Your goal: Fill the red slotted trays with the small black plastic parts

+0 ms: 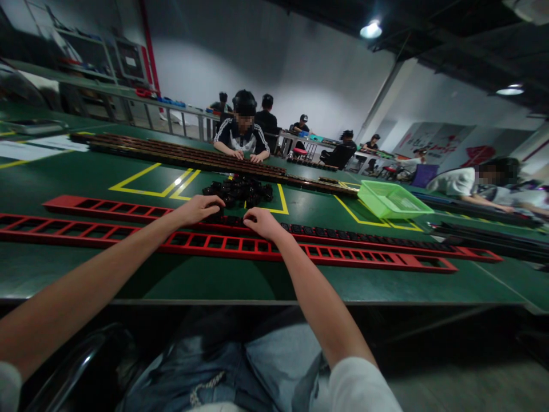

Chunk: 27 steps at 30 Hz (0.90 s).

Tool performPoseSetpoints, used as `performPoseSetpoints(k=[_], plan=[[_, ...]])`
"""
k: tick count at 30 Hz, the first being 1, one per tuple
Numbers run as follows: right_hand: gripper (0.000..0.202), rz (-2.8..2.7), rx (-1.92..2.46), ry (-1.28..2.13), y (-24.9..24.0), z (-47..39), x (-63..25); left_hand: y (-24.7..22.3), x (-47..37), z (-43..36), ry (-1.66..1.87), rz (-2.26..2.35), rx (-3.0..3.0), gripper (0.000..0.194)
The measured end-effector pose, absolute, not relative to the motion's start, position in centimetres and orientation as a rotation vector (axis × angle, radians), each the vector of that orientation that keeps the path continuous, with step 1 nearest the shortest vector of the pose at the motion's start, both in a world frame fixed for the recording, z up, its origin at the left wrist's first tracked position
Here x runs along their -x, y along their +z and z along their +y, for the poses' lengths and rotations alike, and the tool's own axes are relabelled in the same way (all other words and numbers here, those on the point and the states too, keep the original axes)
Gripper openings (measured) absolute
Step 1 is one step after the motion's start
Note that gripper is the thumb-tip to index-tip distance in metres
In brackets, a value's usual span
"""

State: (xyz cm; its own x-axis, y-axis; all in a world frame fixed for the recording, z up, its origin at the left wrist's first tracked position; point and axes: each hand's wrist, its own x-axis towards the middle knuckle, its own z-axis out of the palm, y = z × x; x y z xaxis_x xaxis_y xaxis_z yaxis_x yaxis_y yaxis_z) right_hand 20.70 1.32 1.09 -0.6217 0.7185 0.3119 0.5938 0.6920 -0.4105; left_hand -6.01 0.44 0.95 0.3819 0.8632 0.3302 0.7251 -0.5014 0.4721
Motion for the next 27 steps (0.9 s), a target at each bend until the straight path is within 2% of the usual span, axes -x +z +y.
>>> performPoseSetpoints(k=[8,27], plan=[[0.006,-2.444,1.003,0.376,1.1,1.3,-20.7,0.5,5.6,0.9,0.743,1.343,-2.509,0.027],[0.008,-2.441,1.013,0.387,1.0,1.4,-20.5,0.4,4.5,2.2,0.607,1.520,-2.559,0.036]])
